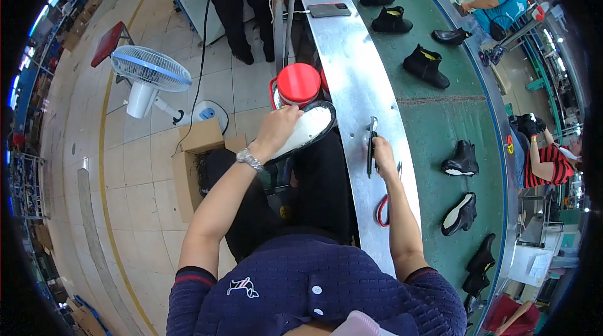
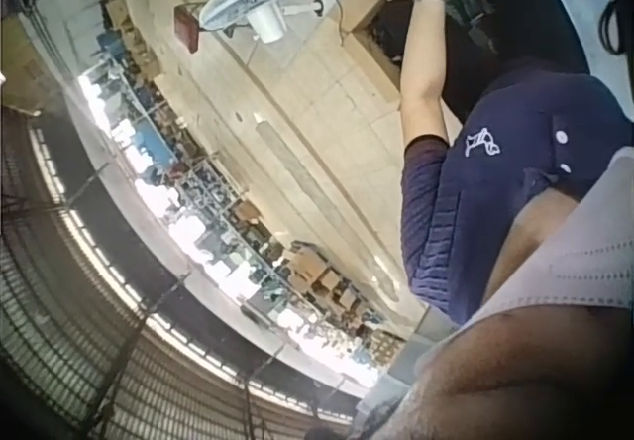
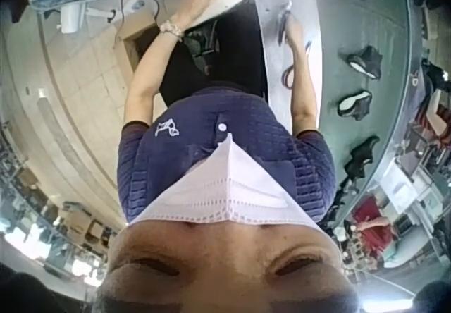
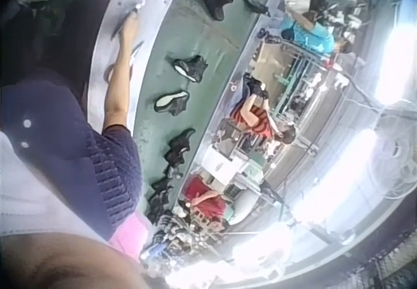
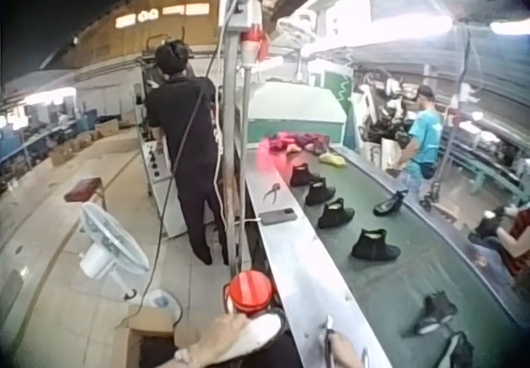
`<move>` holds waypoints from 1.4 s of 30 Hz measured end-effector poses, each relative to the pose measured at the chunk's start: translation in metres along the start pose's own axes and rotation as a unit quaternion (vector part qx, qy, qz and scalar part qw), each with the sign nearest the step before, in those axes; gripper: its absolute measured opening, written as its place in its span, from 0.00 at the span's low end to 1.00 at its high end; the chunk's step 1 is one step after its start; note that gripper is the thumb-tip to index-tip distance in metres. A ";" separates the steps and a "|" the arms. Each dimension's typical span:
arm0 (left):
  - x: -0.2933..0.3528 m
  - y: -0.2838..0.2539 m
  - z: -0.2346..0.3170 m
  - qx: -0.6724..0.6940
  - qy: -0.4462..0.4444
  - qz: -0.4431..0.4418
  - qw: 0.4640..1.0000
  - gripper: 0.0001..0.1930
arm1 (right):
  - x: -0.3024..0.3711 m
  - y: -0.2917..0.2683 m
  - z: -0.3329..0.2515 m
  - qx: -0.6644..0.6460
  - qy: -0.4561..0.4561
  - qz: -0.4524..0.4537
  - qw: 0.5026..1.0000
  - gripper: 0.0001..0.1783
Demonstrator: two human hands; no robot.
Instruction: Trimming excess material and inspecting the assembly of shoes on a production line.
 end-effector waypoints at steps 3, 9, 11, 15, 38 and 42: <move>-0.004 0.009 -0.002 -0.050 -0.038 0.053 0.997 0.19 | 0.033 0.001 -0.047 -0.062 -0.063 -0.047 0.995 0.17; -0.006 -0.023 -0.014 0.116 -0.183 -0.101 0.971 0.22 | 0.054 0.026 -0.138 0.061 -0.091 -0.386 0.916 0.36; 0.020 -0.026 0.001 0.096 -0.093 -0.113 0.985 0.37 | 0.047 0.039 -0.161 0.165 -0.142 -0.404 0.889 0.36; 0.063 -0.005 0.028 -0.016 -0.065 -0.051 0.996 0.56 | 0.039 0.051 -0.183 0.260 -0.082 -0.473 0.838 0.37; 0.083 0.015 0.010 -0.148 0.099 0.095 0.979 0.35 | 0.067 0.073 -0.167 0.444 -0.317 -0.230 0.806 0.33; 0.082 0.015 0.011 -0.149 0.091 0.105 0.979 0.36 | 0.064 0.070 -0.171 0.286 -0.279 -0.261 0.879 0.33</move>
Point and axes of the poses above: each hand's wrist, its own x-axis away from the middle knuckle, its own y-axis out of the palm, z = x × y, the point moved 1 cm from there along -x, towards the middle knuckle, and after that the axes turned 6 degrees about -y, right-handed, at the moved point
